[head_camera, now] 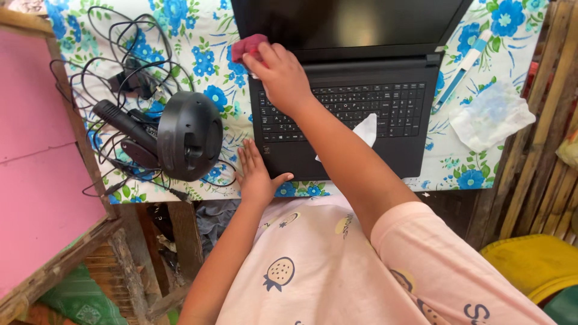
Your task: The person cleans a laptop and a portable speaker. They use a small brush to dust the laptop keyboard and screen, then brush the speaker. They wipe the laptop screen with a white tissue and a red cloth.
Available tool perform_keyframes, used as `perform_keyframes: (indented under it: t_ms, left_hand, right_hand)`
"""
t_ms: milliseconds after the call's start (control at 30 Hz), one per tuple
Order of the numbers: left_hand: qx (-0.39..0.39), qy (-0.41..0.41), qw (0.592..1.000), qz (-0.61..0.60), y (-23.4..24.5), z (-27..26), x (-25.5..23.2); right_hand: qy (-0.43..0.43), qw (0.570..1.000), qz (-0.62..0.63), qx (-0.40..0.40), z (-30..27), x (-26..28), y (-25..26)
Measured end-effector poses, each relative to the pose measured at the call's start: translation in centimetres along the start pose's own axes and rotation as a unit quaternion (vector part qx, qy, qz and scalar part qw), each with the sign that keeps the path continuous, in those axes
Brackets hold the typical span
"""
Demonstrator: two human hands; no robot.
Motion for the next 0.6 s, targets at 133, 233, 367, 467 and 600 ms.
perform_keyframes:
  t_ms: [133,233,367,467,600]
  left_hand:
    - [-0.006,-0.033,0.997,0.064,0.2,0.2,0.3]
    - [-0.039,-0.074,0.992,0.090,0.2,0.5,0.3]
    - [-0.052,-0.092,0.991,0.080,-0.2,0.6,0.5]
    - [-0.059,-0.100,0.990,0.075,-0.3,0.5,0.8]
    - [-0.075,-0.113,0.988,0.075,-0.4,0.5,0.8]
  right_hand:
    - [0.012,0.997,-0.069,0.022,-0.9,-2.1,3.7]
    - [-0.072,0.993,-0.085,0.040,-5.4,-6.3,10.0]
    - [-0.182,0.964,-0.187,-0.040,-11.0,-11.8,17.2]
    - [-0.245,0.942,-0.217,-0.075,-11.5,-12.4,17.2]
    - [-0.226,0.959,-0.140,-0.098,-6.2,-6.7,10.8]
Point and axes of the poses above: each hand's wrist, its own z-axis towards the middle knuckle, its own y-axis out of the back of the hand, x = y × z, the point moved 2 cm from there along z, towards the middle knuckle, and after that the axes turned 4 degrees about x, right-handed, at the moved point
